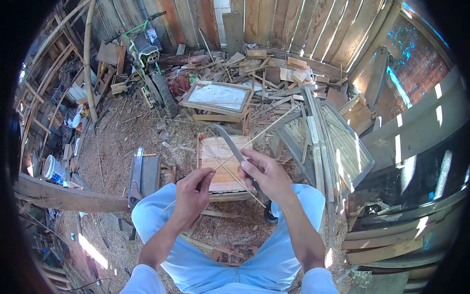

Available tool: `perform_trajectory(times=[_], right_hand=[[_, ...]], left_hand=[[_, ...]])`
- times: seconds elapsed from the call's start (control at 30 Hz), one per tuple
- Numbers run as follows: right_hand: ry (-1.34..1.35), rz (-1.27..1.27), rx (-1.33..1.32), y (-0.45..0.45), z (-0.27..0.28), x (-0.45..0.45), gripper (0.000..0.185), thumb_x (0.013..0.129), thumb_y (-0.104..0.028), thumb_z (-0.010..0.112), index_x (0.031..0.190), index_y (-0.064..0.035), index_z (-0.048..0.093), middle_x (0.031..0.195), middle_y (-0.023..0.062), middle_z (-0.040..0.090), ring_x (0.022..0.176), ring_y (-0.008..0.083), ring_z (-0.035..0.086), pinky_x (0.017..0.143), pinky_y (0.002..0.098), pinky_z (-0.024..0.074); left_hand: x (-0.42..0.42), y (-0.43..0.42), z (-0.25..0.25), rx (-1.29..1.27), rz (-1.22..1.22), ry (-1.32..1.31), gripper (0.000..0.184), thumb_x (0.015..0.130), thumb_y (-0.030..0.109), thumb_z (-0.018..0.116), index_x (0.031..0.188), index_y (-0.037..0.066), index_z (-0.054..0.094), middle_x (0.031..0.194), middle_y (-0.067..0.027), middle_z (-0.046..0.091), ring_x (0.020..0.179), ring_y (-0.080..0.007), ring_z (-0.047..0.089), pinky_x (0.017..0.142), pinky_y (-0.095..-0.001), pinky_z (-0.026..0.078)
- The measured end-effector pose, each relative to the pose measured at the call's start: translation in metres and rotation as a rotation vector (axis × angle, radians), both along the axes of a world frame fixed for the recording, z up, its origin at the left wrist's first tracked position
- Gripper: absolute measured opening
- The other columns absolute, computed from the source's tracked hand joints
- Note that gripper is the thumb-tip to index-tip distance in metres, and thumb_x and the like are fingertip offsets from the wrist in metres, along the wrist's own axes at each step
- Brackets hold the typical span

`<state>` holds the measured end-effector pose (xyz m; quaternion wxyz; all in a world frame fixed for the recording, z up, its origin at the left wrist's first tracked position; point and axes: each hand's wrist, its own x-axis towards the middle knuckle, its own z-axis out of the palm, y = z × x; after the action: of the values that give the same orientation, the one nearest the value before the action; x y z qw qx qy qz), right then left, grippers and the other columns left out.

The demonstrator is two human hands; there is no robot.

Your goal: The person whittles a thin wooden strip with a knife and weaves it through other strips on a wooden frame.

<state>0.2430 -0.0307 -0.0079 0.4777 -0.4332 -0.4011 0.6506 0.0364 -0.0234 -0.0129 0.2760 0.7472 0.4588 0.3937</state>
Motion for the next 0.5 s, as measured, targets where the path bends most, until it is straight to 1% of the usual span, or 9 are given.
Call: perform_trajectory(times=[0.03,0.13,0.2,0.27,0.3,0.37,0.4,0.47,0.5], right_hand=[[-0.011,0.016,0.008,-0.001,-0.002,-0.002,0.035,0.097,-0.015,0.048,0.127,0.0035,0.047,0.073,0.0003,0.051,0.055,0.0049,0.046,0.045,0.0187,0.0354],[0.017,0.054,0.015,0.0,0.001,-0.002,0.034,0.098,-0.016,0.046,0.127,0.0012,0.047,0.073,0.0001,0.051,0.055,0.004,0.046,0.045,0.0185,0.0357],[0.057,0.072,0.01,-0.002,0.004,-0.003,0.033,0.098,-0.017,0.045,0.127,-0.0003,0.048,0.073,0.0,0.051,0.055,0.0034,0.045,0.045,0.0181,0.0358],[-0.097,0.069,-0.028,-0.004,0.006,-0.007,0.032,0.099,-0.019,0.043,0.127,-0.0033,0.049,0.071,-0.0005,0.049,0.052,0.0026,0.041,0.044,0.0166,0.0341],[-0.098,0.07,-0.029,-0.005,0.01,-0.008,0.032,0.099,-0.019,0.043,0.127,-0.0033,0.049,0.071,-0.0005,0.049,0.052,0.0026,0.041,0.044,0.0166,0.0341],[-0.093,0.124,-0.021,-0.006,0.016,-0.009,0.033,0.099,-0.019,0.042,0.128,-0.0033,0.047,0.068,-0.0012,0.044,0.05,0.0029,0.037,0.042,0.0175,0.032],[-0.092,0.127,-0.024,-0.006,0.012,-0.01,0.033,0.099,-0.019,0.042,0.128,-0.0033,0.047,0.068,-0.0012,0.044,0.05,0.0029,0.037,0.042,0.0175,0.032],[0.067,0.183,-0.1,-0.006,0.003,-0.012,0.032,0.098,-0.02,0.045,0.125,-0.0029,0.049,0.068,-0.0008,0.047,0.049,0.0022,0.036,0.041,0.0167,0.0297],[0.068,0.187,-0.102,-0.007,0.0,-0.014,0.032,0.098,-0.02,0.045,0.125,-0.0029,0.049,0.068,-0.0008,0.047,0.049,0.0022,0.036,0.041,0.0167,0.0297]], left_hand=[[0.0,0.0,-0.002,-0.003,0.004,0.0,0.01,0.084,0.003,0.061,0.094,-0.001,0.062,0.083,-0.016,0.064,0.067,-0.0319,0.063,0.057,-0.0353,0.049],[0.003,0.002,-0.007,-0.039,-0.005,-0.051,0.011,0.085,0.004,0.062,0.094,-0.001,0.062,0.081,-0.0167,0.065,0.063,-0.0272,0.063,0.057,-0.033,0.048],[0.004,0.002,-0.008,-0.127,-0.02,-0.113,0.01,0.087,0.004,0.06,0.095,-0.002,0.062,0.073,-0.0095,0.064,0.061,-0.0119,0.058,0.055,-0.0257,0.046],[0.004,0.002,-0.009,-0.184,-0.037,-0.119,0.01,0.088,0.005,0.06,0.095,-0.002,0.062,0.073,-0.0084,0.064,0.062,-0.0102,0.058,0.056,-0.0252,0.046],[0.003,0.002,-0.009,-0.236,-0.048,-0.125,0.011,0.088,0.005,0.059,0.096,-0.002,0.062,0.072,-0.0072,0.064,0.063,-0.0085,0.057,0.057,-0.0247,0.046],[0.0,0.003,-0.01,-0.303,-0.063,-0.122,0.011,0.088,0.005,0.059,0.097,-0.002,0.062,0.071,-0.006,0.063,0.062,-0.0074,0.056,0.056,-0.024,0.045],[-0.002,0.004,-0.011,-0.369,-0.081,-0.117,0.012,0.089,0.006,0.059,0.098,-0.002,0.062,0.07,-0.0048,0.062,0.062,-0.0063,0.054,0.055,-0.0232,0.044],[-0.002,0.004,-0.01,-0.39,-0.083,-0.132,0.013,0.089,0.007,0.059,0.099,-0.003,0.062,0.07,-0.0037,0.061,0.062,-0.0054,0.052,0.054,-0.0224,0.042],[-0.003,0.004,-0.01,-0.407,-0.088,-0.147,0.015,0.09,0.007,0.059,0.099,-0.003,0.063,0.069,-0.0026,0.061,0.061,-0.0045,0.05,0.053,-0.0216,0.04]])
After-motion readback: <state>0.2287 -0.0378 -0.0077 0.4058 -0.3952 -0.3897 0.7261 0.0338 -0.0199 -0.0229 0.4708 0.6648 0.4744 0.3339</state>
